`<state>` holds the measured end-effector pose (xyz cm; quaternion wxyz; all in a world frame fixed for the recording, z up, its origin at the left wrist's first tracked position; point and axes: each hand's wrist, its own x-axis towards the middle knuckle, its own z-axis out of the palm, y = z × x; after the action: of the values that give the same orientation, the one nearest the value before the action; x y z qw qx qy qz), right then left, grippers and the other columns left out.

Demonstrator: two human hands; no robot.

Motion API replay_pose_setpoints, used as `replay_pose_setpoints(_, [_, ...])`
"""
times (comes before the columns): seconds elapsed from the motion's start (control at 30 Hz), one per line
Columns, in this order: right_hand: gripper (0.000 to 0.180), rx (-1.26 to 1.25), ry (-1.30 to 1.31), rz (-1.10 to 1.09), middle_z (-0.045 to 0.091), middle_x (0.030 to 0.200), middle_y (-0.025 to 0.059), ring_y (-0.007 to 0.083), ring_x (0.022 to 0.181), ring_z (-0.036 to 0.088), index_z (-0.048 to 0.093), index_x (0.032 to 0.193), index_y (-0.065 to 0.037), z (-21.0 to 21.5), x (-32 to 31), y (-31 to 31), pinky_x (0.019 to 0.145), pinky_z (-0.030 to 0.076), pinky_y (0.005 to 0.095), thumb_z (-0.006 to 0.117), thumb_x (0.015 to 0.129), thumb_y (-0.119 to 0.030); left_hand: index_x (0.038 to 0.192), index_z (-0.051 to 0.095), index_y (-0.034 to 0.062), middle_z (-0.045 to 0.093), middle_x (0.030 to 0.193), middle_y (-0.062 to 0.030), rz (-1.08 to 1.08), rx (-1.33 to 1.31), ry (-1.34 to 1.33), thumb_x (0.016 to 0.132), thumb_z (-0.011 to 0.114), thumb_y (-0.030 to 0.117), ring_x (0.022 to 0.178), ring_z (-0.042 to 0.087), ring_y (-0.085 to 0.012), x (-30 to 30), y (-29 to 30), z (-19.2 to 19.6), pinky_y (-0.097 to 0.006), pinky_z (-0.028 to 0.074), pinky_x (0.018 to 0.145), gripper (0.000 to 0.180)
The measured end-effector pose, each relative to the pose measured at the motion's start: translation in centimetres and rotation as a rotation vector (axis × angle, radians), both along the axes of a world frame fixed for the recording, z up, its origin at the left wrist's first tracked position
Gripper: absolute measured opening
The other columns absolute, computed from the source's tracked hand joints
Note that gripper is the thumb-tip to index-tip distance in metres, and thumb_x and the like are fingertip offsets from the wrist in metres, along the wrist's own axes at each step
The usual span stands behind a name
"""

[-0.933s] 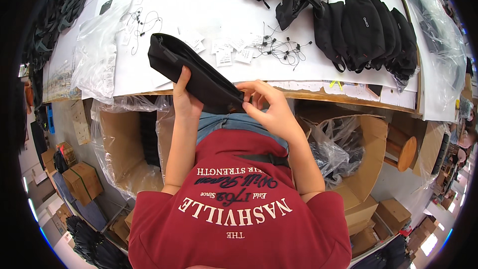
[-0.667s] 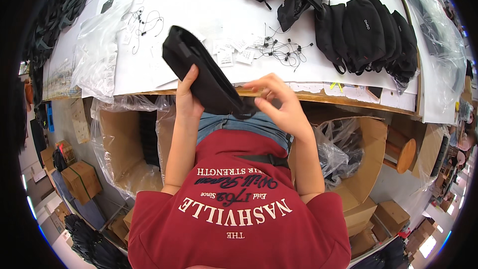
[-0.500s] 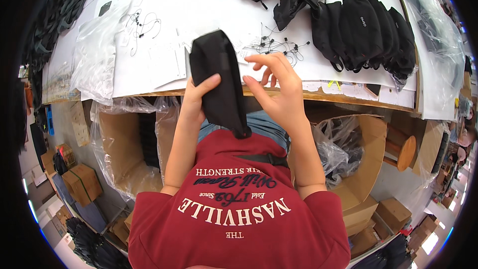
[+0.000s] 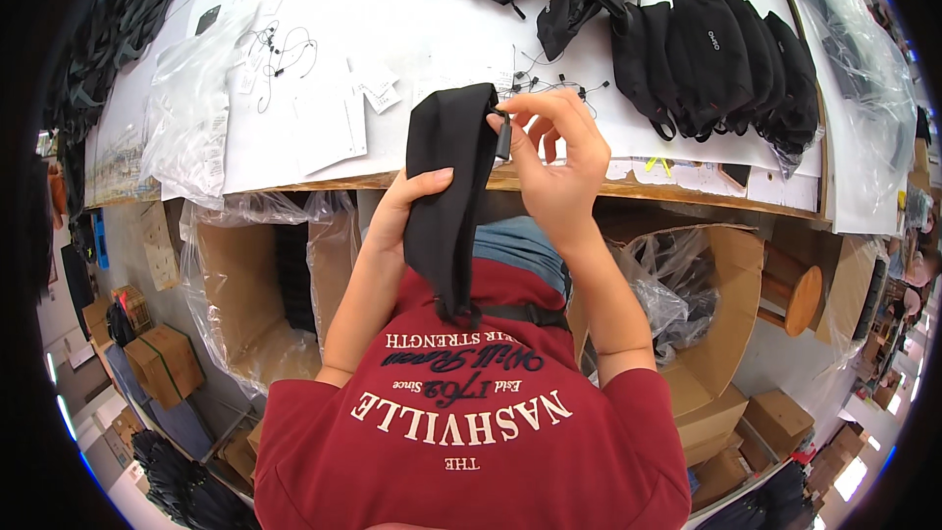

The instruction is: Placing components and a warranty card inside a zippered black pouch for retail packaging.

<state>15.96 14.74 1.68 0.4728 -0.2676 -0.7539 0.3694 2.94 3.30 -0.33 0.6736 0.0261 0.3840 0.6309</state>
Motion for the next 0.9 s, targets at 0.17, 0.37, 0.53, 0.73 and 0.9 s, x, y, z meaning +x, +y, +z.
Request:
replay_pose_setpoints(0.17, [0.015,-0.124,0.133,-0.072,0.058,0.078,0.0008,0.0047,0.056,0.046,0.064,0.085,-0.005,0.1,-0.5,0.1,0.047,0.03,0.0194,0.072,0.074,0.0,0.11,0.056,-0.0035,0.066,0.092,-0.0093,-0.006,0.001,-0.13,0.079,0.067,0.007,0.072,0.066,-0.0145,0.0,0.1,0.5,-0.025,0.056,0.063,0.034])
replay_pose_setpoints(0.37, [0.013,-0.271,0.046,0.13,0.056,0.074,-0.0003,0.0055,0.057,0.044,0.065,0.082,-0.005,1.3,-0.4,-2.0,0.049,0.031,0.0195,0.073,0.073,-0.002,0.105,0.06,-0.0029,0.067,0.089,-0.0107,0.04,0.045,-0.337,0.083,0.062,0.009,0.071,0.066,-0.0153,-0.9,-0.2,-0.5,-0.025,0.056,0.065,0.025])
replay_pose_setpoints(0.53, [0.015,-0.402,-0.128,0.397,0.057,0.074,0.0006,0.0078,0.06,0.047,0.065,0.081,-0.004,2.4,0.5,-4.0,0.055,0.035,0.0208,0.074,0.069,0.0,0.088,0.058,-0.0003,0.062,0.071,-0.0122,0.145,-0.078,-0.226,0.091,0.053,0.025,0.058,0.059,-0.0185,-1.4,0.5,-0.5,-0.028,0.05,0.051,0.026])
replay_pose_setpoints(0.73, [0.011,-0.503,-0.165,0.559,0.055,0.07,0.0028,0.0118,0.059,0.047,0.065,0.081,-0.004,2.5,0.7,-5.4,0.053,0.038,0.0253,0.073,0.073,-0.004,0.082,0.053,0.0053,0.037,0.056,0.0009,0.219,0.016,-0.264,0.094,0.052,0.03,0.05,0.033,-0.0088,-3.4,0.8,-0.9,-0.021,0.03,0.045,0.027])
replay_pose_setpoints(0.9, [0.015,-0.499,-0.187,0.578,0.057,0.072,0.0017,0.0088,0.057,0.047,0.065,0.08,-0.005,1.8,1.3,-5.5,0.052,0.036,0.0223,0.075,0.069,-0.001,0.087,0.057,0.0038,0.04,0.057,-0.0009,0.25,0.056,-0.223,0.094,0.052,0.028,0.051,0.034,-0.0099,-3.3,0.6,-1.0,-0.022,0.029,0.042,0.025])
